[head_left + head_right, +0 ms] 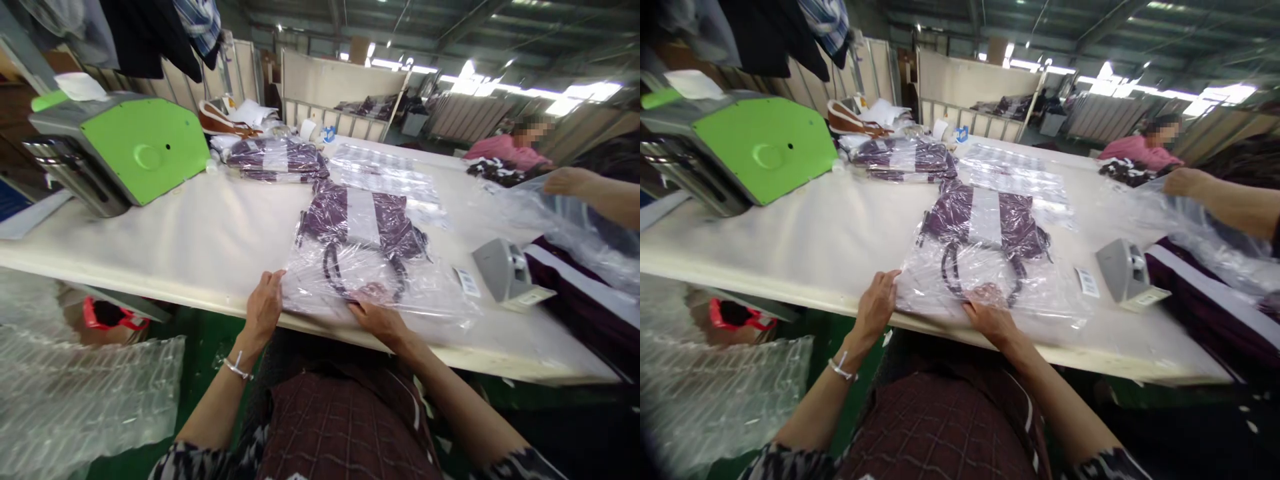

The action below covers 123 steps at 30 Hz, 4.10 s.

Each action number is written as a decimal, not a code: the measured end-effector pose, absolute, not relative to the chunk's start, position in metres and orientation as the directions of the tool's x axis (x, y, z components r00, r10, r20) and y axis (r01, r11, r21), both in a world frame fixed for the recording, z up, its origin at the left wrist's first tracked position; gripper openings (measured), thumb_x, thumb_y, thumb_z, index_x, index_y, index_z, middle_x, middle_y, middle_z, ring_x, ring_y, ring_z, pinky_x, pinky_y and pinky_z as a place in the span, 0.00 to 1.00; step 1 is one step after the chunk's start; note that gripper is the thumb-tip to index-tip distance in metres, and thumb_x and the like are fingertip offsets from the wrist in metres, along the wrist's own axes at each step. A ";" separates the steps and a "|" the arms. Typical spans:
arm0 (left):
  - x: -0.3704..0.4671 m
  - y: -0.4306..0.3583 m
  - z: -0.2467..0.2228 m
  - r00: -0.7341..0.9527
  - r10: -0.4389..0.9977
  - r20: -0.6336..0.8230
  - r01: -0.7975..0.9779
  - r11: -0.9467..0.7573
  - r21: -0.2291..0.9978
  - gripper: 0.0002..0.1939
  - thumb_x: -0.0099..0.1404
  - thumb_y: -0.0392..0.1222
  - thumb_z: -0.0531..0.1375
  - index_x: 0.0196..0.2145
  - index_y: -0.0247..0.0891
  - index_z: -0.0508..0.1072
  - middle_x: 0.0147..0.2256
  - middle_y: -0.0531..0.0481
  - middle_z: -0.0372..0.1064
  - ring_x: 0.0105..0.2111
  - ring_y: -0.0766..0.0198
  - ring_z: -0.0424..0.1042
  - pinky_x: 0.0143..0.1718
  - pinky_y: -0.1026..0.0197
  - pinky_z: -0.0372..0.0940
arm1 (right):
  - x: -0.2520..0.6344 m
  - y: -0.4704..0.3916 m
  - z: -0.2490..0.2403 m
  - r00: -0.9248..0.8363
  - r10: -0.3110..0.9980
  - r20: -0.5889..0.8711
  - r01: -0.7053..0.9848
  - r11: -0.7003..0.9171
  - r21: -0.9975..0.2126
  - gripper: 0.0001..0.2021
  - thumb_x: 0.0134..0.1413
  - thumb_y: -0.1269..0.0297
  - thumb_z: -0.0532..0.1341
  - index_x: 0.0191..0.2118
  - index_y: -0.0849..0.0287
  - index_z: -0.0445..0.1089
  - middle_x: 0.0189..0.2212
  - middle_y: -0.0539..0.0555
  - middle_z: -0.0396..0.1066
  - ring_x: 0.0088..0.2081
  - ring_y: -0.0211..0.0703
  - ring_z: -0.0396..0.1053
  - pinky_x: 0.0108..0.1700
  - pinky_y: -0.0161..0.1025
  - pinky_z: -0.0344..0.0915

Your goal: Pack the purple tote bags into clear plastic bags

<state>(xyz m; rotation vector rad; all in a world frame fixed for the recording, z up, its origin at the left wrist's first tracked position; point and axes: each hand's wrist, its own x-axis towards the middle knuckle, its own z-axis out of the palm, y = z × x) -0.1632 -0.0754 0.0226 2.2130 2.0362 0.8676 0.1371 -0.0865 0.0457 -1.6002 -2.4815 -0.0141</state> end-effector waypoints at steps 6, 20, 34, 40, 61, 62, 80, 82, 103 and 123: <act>-0.180 -0.087 0.018 0.048 0.869 0.493 0.876 -0.274 0.397 0.18 0.71 0.41 0.58 0.58 0.42 0.67 0.46 0.46 0.69 0.40 0.59 0.75 0.35 0.63 0.70 | 0.182 -0.121 0.026 -0.419 0.783 0.460 0.838 0.529 -0.137 0.19 0.66 0.60 0.59 0.58 0.59 0.73 0.54 0.63 0.75 0.58 0.59 0.71 0.57 0.57 0.70; -0.190 -0.119 0.015 -0.028 0.786 0.618 0.731 -0.405 0.548 0.10 0.68 0.35 0.54 0.34 0.42 0.74 0.36 0.49 0.72 0.36 0.64 0.76 0.40 0.65 0.71 | 0.109 -0.105 0.091 -0.509 0.857 0.086 0.791 0.504 -0.347 0.42 0.55 0.49 0.68 0.71 0.58 0.57 0.71 0.66 0.52 0.72 0.66 0.47 0.71 0.68 0.42; -0.181 -0.114 0.042 -0.336 0.907 -0.254 -0.097 0.235 0.967 0.37 0.53 0.61 0.69 0.54 0.41 0.65 0.28 0.53 0.73 0.28 0.56 0.76 0.29 0.57 0.72 | -0.012 -0.094 0.087 -0.682 0.702 0.206 0.589 0.694 -0.415 0.52 0.48 0.47 0.73 0.72 0.65 0.50 0.68 0.69 0.58 0.66 0.66 0.58 0.65 0.61 0.60; -0.179 -0.083 0.099 -0.085 0.983 0.162 0.027 -0.161 0.987 0.36 0.64 0.57 0.64 0.63 0.37 0.60 0.25 0.54 0.72 0.28 0.59 0.74 0.39 0.57 0.70 | 0.004 -0.061 0.104 -0.435 0.866 0.247 0.668 0.494 -0.556 0.07 0.62 0.74 0.57 0.40 0.60 0.72 0.37 0.57 0.76 0.40 0.46 0.73 0.43 0.41 0.68; -0.112 0.119 0.086 0.358 0.887 0.292 0.712 -0.461 0.529 0.16 0.68 0.51 0.59 0.45 0.39 0.77 0.43 0.44 0.78 0.45 0.54 0.73 0.52 0.52 0.63 | 0.162 0.086 0.088 -0.135 0.985 -0.107 0.386 -0.047 -0.921 0.14 0.54 0.57 0.60 0.35 0.61 0.78 0.20 0.47 0.69 0.23 0.36 0.63 0.28 0.34 0.59; -0.101 0.118 0.089 0.394 0.873 0.288 0.689 -0.488 0.535 0.17 0.69 0.51 0.59 0.48 0.39 0.76 0.46 0.44 0.78 0.47 0.53 0.73 0.54 0.51 0.62 | 0.162 0.088 0.090 -0.147 0.983 -0.108 0.378 -0.045 -0.925 0.14 0.54 0.58 0.60 0.37 0.62 0.79 0.19 0.47 0.68 0.23 0.37 0.63 0.29 0.34 0.58; -0.200 -0.016 0.102 0.251 0.952 0.176 0.338 -0.257 0.905 0.25 0.60 0.68 0.63 0.23 0.42 0.76 0.36 0.45 0.77 0.53 0.48 0.73 0.68 0.38 0.52 | 0.062 -0.027 0.127 -0.487 0.871 -0.066 -0.305 -0.240 -0.921 0.30 0.68 0.41 0.53 0.67 0.53 0.62 0.64 0.63 0.66 0.63 0.53 0.67 0.63 0.56 0.64; -0.214 -0.026 0.089 0.207 0.965 0.158 0.353 -0.225 0.908 0.25 0.61 0.67 0.63 0.24 0.42 0.78 0.39 0.43 0.78 0.55 0.47 0.72 0.68 0.37 0.54 | 0.052 -0.048 0.113 -0.424 0.900 -0.104 -0.132 -0.175 -0.976 0.33 0.70 0.41 0.48 0.73 0.53 0.51 0.72 0.61 0.52 0.71 0.52 0.53 0.69 0.57 0.54; -0.032 0.135 0.076 0.400 0.911 0.103 0.688 -0.373 0.622 0.14 0.68 0.49 0.59 0.35 0.39 0.81 0.34 0.50 0.79 0.35 0.60 0.74 0.37 0.62 0.61 | 0.146 -0.126 0.066 -0.102 0.886 -0.452 -0.288 -0.461 -0.839 0.41 0.52 0.45 0.69 0.68 0.59 0.62 0.61 0.66 0.70 0.64 0.58 0.66 0.68 0.57 0.58; -0.030 0.154 0.070 0.321 0.945 -0.069 0.804 -0.233 0.547 0.22 0.58 0.63 0.56 0.34 0.42 0.75 0.32 0.50 0.76 0.34 0.55 0.74 0.35 0.60 0.57 | 0.446 -0.123 0.114 0.787 0.520 0.333 0.602 -0.525 -0.602 0.28 0.52 0.47 0.57 0.51 0.62 0.77 0.48 0.65 0.78 0.44 0.57 0.77 0.51 0.51 0.70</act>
